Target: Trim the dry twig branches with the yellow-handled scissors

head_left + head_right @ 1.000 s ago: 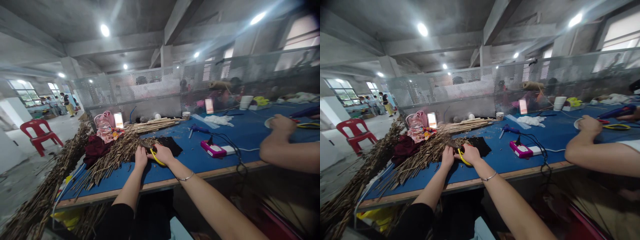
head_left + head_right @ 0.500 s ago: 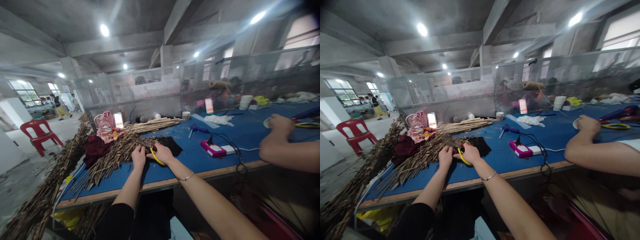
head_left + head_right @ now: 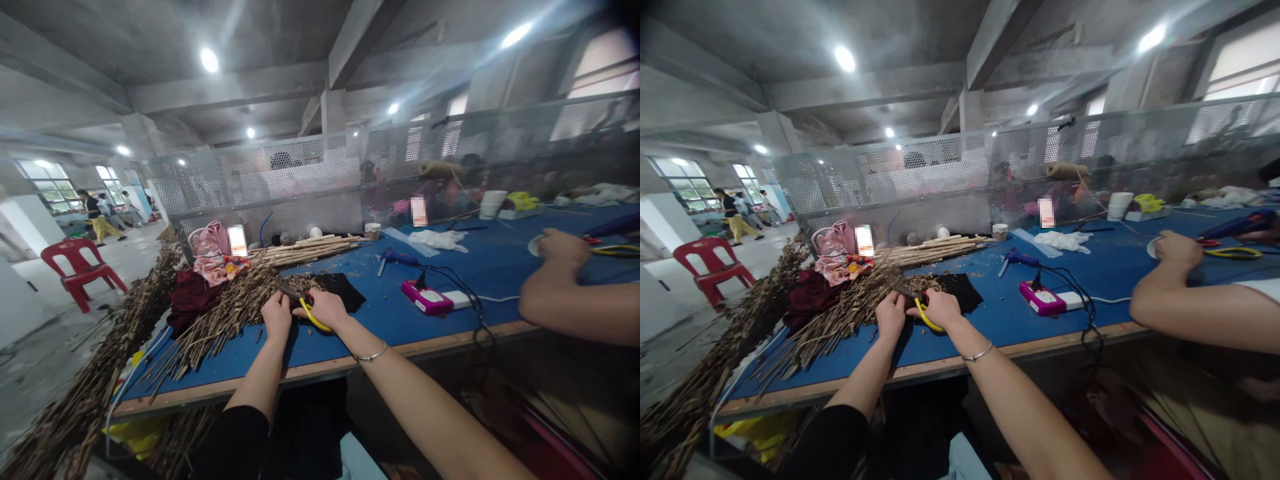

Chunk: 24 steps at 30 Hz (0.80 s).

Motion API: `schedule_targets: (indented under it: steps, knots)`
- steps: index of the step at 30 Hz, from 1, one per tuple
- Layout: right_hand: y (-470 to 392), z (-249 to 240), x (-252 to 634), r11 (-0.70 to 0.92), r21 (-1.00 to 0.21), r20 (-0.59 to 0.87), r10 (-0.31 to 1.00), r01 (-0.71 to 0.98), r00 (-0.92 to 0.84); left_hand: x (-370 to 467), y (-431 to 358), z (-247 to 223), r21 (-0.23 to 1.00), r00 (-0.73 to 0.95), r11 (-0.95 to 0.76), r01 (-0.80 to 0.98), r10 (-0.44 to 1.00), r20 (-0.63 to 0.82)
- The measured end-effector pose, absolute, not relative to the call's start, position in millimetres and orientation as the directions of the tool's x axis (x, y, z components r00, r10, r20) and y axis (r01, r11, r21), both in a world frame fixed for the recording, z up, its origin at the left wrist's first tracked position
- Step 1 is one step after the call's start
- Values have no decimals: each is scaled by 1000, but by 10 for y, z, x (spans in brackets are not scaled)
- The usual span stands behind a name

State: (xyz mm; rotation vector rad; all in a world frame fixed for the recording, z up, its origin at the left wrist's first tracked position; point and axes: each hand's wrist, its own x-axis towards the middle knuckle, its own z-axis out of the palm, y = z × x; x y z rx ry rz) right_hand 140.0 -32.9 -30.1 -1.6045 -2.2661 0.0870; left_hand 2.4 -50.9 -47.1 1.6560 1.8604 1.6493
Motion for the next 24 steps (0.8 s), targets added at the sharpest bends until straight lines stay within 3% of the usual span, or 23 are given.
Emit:
schedule_targets:
  steps: [7, 12, 17, 19, 24]
  knots:
    - [-295, -323, 1410, 311, -286, 259, 936, 906, -239, 15, -462, -493, 811, -436, -148, 565, 782, 446]
    - [-271, -331, 1428, 255, -321, 338, 930, 912, -141, 88, -484, -505, 816, -439, -164, 555, 775, 454]
    - [-262, -342, 1443, 213, -365, 371, 926, 906, -68, -8, -521, -389, 698, -346, -242, 674, 731, 588]
    - [-257, -351, 1444, 221, -381, 385, 921, 898, -63, -188, -471, -314, 595, -320, -78, 800, 783, 533]
    - [-233, -366, 1441, 228, -405, 411, 910, 885, -47, -666, -280, -212, 509, -292, 68, 858, 880, 374]
